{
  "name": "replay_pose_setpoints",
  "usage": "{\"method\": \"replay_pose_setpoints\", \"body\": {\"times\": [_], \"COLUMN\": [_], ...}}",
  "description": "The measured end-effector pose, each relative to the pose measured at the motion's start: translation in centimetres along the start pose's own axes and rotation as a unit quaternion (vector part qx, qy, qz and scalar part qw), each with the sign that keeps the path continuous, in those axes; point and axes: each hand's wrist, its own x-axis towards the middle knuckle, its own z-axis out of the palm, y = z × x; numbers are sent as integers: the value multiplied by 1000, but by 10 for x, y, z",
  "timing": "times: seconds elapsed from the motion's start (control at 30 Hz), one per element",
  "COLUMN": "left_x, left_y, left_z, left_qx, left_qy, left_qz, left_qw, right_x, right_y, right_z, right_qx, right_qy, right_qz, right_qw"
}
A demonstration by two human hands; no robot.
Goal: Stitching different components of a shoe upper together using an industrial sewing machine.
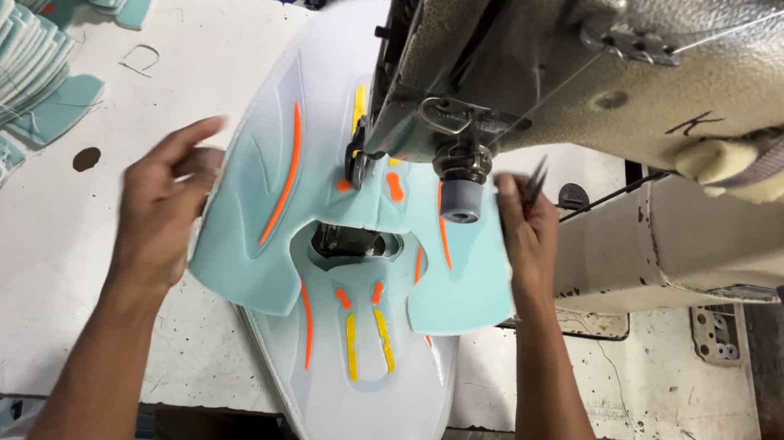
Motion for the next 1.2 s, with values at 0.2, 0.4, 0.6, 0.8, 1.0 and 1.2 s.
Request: {"method": "replay_pose_setpoints", "body": {"times": [0.2, 0.4, 0.6, 0.8, 1.0, 1.2], "left_x": [-121, -184, -189, -230, -232, -119], "left_y": [-97, -103, -115, -62, 9, 50], "left_z": [13, 78, 87, 59, 48, 39], "left_qx": [-54, 285, 303, 111, 127, 146], "left_qy": [266, 132, 162, 56, 64, 76], "left_qz": [-18, -70, 14, 35, 88, 158], "left_qw": [962, 947, 939, 992, 986, 974], "right_x": [-92, -145, -161, -200, -280, -181], "right_y": [65, 17, 27, 16, 110, 84], "right_z": [-28, 3, 3, -26, -104, -24], "right_qx": [-203, -323, -295, -59, 83, 177], "right_qy": [-24, -94, -5, -15, -49, 119], "right_qz": [0, 153, -33, 165, 9, 109], "right_qw": [979, 929, 955, 984, 995, 971]}}
